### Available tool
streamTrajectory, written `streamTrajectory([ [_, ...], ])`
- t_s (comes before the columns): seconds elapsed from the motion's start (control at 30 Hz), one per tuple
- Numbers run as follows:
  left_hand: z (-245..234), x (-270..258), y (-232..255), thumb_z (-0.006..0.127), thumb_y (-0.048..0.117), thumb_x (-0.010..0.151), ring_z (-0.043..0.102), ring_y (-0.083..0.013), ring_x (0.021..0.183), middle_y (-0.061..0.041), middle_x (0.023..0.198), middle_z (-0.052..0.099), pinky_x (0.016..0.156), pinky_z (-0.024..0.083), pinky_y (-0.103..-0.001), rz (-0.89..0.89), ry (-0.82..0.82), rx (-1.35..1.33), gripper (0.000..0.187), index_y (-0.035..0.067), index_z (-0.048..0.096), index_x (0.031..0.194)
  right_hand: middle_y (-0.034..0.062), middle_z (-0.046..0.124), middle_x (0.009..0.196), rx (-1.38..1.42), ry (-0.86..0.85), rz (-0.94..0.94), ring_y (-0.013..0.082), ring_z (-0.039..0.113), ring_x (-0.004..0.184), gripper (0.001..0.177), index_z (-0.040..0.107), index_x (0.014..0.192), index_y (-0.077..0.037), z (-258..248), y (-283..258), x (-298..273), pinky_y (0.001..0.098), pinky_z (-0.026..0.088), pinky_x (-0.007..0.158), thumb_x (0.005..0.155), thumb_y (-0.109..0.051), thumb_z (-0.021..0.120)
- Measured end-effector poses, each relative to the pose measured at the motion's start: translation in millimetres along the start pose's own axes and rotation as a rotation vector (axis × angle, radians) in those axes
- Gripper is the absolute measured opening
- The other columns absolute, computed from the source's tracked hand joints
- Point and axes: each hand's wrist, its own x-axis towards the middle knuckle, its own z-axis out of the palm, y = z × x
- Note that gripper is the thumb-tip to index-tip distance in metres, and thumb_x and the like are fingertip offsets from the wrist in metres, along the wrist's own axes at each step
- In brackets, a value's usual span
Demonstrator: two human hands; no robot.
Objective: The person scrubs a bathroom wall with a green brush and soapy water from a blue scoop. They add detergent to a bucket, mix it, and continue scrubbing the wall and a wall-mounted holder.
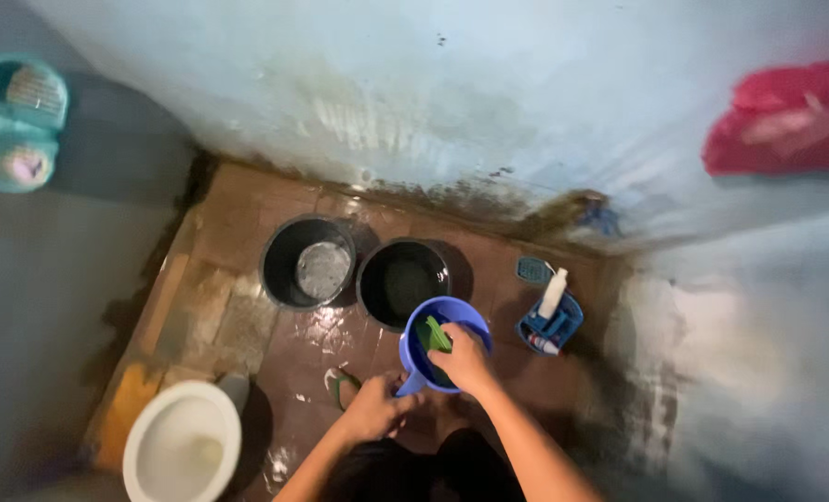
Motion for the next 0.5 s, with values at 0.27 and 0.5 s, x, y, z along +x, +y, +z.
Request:
streamTrajectory([
  [0.27,38,112,-64,0.070,0.016,0.090,0.056,-0.0148,0.046,-0.005,0.061,0.061,0.040,0.043,-0.031,-0.089,0.168,-0.189,0.026,-0.001,0.063,0.108,0.0215,0.072,0.097,-0.078,-0.118,0.071,0.0415,0.070,0.095,0.034,0.062,0.100,-0.006,29,92,97,0.0483,0.055,0.081,0.072,-0.014,0.078],
  [0.5,-18,270,-218,0.063,0.017,0.090,0.071,-0.0235,0.054,-0.014,0.071,0.072,0.050,0.057,-0.039,-0.188,0.371,0.044,0.028,0.003,0.059,0.113,0.0094,0.055,0.074,0.510,0.025,0.355,0.0207,0.052,0.063,0.006,0.057,0.094,-0.004,116,210,183,0.0393,0.043,0.054,0.090,-0.003,0.060],
])
